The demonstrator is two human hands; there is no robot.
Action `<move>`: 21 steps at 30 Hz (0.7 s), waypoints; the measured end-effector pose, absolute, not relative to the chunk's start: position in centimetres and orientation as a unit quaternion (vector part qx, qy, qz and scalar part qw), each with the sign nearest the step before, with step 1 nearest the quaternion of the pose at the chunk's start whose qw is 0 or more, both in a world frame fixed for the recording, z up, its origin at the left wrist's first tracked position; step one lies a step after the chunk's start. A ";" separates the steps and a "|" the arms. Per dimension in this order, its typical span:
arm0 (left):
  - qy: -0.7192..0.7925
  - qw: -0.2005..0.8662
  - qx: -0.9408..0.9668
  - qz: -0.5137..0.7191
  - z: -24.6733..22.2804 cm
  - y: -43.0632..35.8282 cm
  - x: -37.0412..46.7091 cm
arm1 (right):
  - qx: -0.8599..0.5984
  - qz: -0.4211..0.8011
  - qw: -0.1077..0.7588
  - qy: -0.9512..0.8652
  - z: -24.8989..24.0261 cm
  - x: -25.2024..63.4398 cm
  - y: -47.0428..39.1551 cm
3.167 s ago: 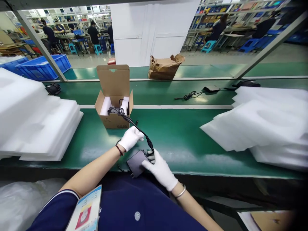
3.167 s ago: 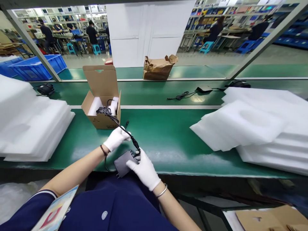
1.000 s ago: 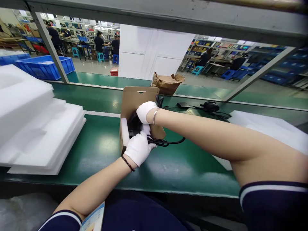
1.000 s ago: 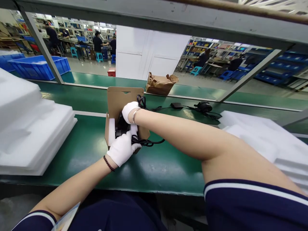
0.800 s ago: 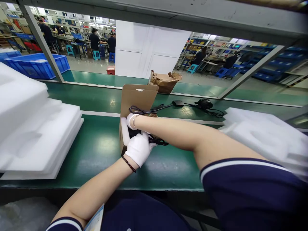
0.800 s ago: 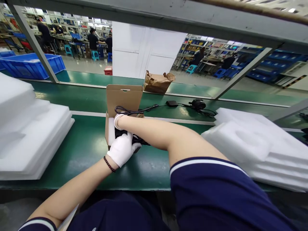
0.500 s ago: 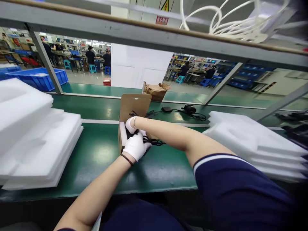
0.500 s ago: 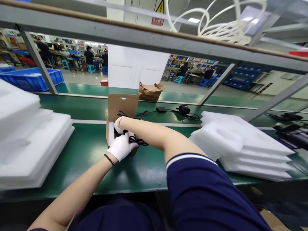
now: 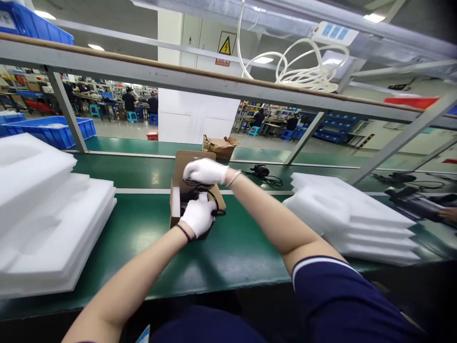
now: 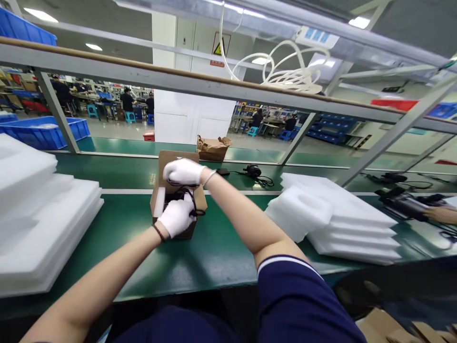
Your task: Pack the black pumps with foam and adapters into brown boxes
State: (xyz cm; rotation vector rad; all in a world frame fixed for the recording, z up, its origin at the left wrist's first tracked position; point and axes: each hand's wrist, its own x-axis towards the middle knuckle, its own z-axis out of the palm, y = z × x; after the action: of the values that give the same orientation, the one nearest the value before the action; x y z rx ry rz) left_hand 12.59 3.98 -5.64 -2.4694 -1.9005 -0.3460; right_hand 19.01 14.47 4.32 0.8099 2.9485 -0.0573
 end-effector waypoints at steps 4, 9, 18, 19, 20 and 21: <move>-0.544 -0.030 -0.836 -0.055 -1.6 6.8 9.1 | 0.366 -0.020 0.053 0.929 2.9 24.3 17.5; -0.454 0.096 -0.883 0.071 0.8 10.2 5.9 | 0.426 -0.017 0.078 0.901 -1.3 25.5 18.7; -0.477 0.134 -0.868 0.027 -5.6 9.7 7.5 | 0.482 0.094 0.039 0.870 1.6 21.4 15.5; -0.485 0.133 -0.864 0.013 -6.0 9.8 7.5 | 0.477 0.082 0.044 0.874 1.6 21.1 15.1; -0.500 0.135 -0.856 -0.001 -6.2 9.8 7.4 | 0.471 0.066 0.051 0.878 1.5 20.8 14.9; -0.520 0.139 -0.843 -0.015 -6.5 9.8 7.2 | 0.462 0.046 0.057 0.884 1.4 20.5 14.7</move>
State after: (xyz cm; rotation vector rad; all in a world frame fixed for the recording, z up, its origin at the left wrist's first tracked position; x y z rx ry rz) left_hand 7.21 9.76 -6.50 -2.4356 -1.5035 -0.0428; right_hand 20.55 14.75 1.40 1.4021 2.6803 0.1383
